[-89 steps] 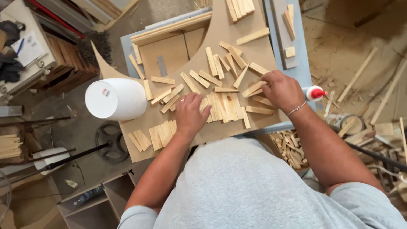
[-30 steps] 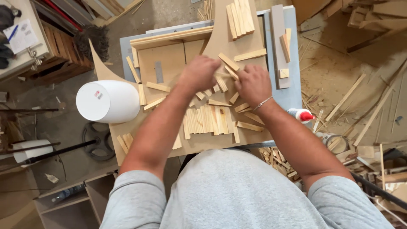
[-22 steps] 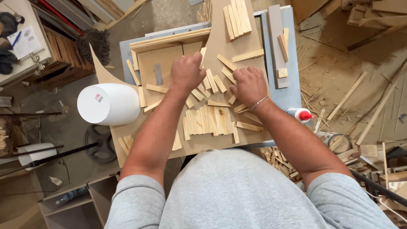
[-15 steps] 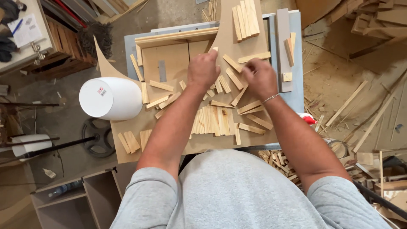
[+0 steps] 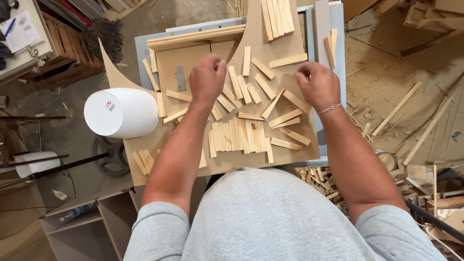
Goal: Sorting and arranging small wooden slats on a workbench
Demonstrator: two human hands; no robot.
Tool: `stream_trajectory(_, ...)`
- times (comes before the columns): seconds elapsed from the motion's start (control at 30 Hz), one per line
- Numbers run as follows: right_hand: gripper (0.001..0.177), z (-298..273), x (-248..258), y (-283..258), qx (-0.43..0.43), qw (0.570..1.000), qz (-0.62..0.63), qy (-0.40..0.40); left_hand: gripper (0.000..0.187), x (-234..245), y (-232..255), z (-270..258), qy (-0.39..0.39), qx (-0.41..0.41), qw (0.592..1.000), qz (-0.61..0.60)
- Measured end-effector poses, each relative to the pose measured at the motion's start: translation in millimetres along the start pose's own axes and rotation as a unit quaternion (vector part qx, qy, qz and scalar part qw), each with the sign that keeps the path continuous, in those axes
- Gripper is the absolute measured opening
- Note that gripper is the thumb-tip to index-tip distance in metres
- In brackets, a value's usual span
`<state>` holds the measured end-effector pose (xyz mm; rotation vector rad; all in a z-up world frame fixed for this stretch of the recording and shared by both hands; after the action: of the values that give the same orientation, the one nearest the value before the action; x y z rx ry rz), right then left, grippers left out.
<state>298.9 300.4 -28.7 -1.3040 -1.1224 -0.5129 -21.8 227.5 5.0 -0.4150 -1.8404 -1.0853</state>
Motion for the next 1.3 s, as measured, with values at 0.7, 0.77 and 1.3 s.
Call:
stream_trajectory(0.7, 0.022, 9, -14, -62, -0.179, 0.693, 0.683, -0.149, 0.012, 40, -29, -142, -0.102, 0.051, 0.967, -0.226)
stream_trajectory(0.77, 0.022, 15, -20, -65, -0.184, 0.697, 0.679, -0.142, 0.013, 41, -17, -141, -0.115, 0.054, 0.966, -0.224)
stream_trajectory(1.3, 0.019, -5, 76, -69, -0.111, 0.884, 0.453, 0.038, 0.010, 1, 100, 28, -0.212, 0.100, 0.938, -0.254)
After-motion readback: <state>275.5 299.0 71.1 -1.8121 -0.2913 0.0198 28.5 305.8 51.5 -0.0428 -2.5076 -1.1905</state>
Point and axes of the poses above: each hand's wrist, its own z-axis towards the middle knuckle, its own x-axis out of the back of the hand, y = z × x, the point moved 2 cm from there along z, towards the middle knuckle, and after that the axes turned 9 degrees about x, right-handed, at the moved point
